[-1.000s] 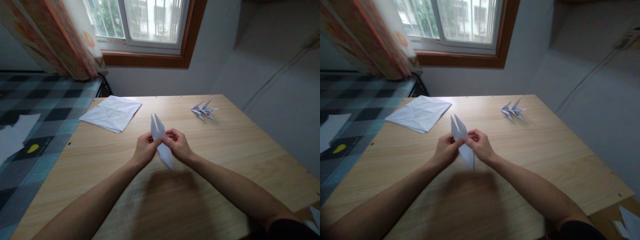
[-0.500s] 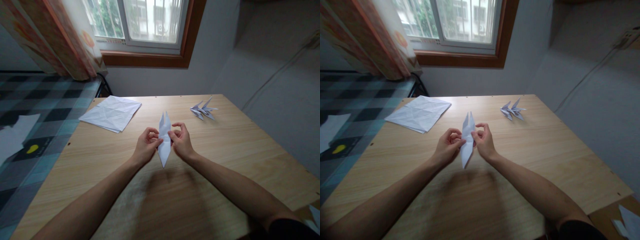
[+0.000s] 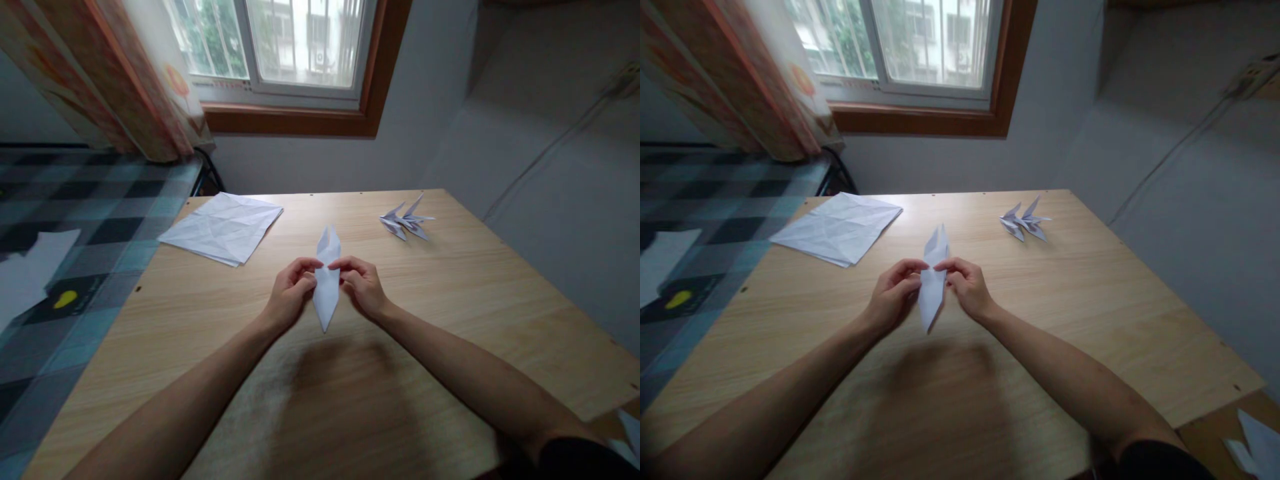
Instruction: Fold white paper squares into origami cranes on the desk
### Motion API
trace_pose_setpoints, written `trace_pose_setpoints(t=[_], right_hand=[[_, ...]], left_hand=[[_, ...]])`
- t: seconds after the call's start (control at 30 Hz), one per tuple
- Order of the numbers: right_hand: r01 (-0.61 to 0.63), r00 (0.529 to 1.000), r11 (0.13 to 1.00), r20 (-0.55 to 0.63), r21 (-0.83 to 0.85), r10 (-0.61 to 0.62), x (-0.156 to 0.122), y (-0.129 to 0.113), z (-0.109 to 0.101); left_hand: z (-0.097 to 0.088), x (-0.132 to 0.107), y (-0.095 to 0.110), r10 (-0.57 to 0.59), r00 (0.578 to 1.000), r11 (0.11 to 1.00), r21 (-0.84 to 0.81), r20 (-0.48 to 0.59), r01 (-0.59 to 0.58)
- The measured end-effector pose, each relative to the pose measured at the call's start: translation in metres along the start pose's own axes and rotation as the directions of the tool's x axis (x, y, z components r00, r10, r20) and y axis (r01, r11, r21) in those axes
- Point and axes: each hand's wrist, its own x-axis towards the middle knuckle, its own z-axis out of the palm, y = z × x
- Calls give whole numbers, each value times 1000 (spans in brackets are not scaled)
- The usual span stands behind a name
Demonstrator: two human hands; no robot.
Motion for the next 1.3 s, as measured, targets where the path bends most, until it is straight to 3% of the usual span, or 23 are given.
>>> trace_pose_setpoints(t=[0.33, 0.57, 0.73, 1.03, 1.3], right_hand=[[-14, 1000, 1000, 5, 26, 14, 1, 2, -1], [21, 999, 999, 33, -34, -20, 0, 2, 1], [5, 998, 999, 61, -32, -3, -2, 1, 4], [-13, 999, 999, 44, 36, 12, -5, -3, 11], [-97, 985, 991, 149, 90, 82, -6, -5, 11]], left_hand=[[1, -1, 2, 3, 1000, 1000, -2, -14, -3], [2, 1, -1, 82, 996, 993, 84, -23, -80], [0, 3, -7, 210, 975, 972, 122, -70, -200], [-1, 3, -11, 151, 977, 980, 151, -148, -129], [2, 3, -2, 98, 992, 992, -67, -80, -103]])
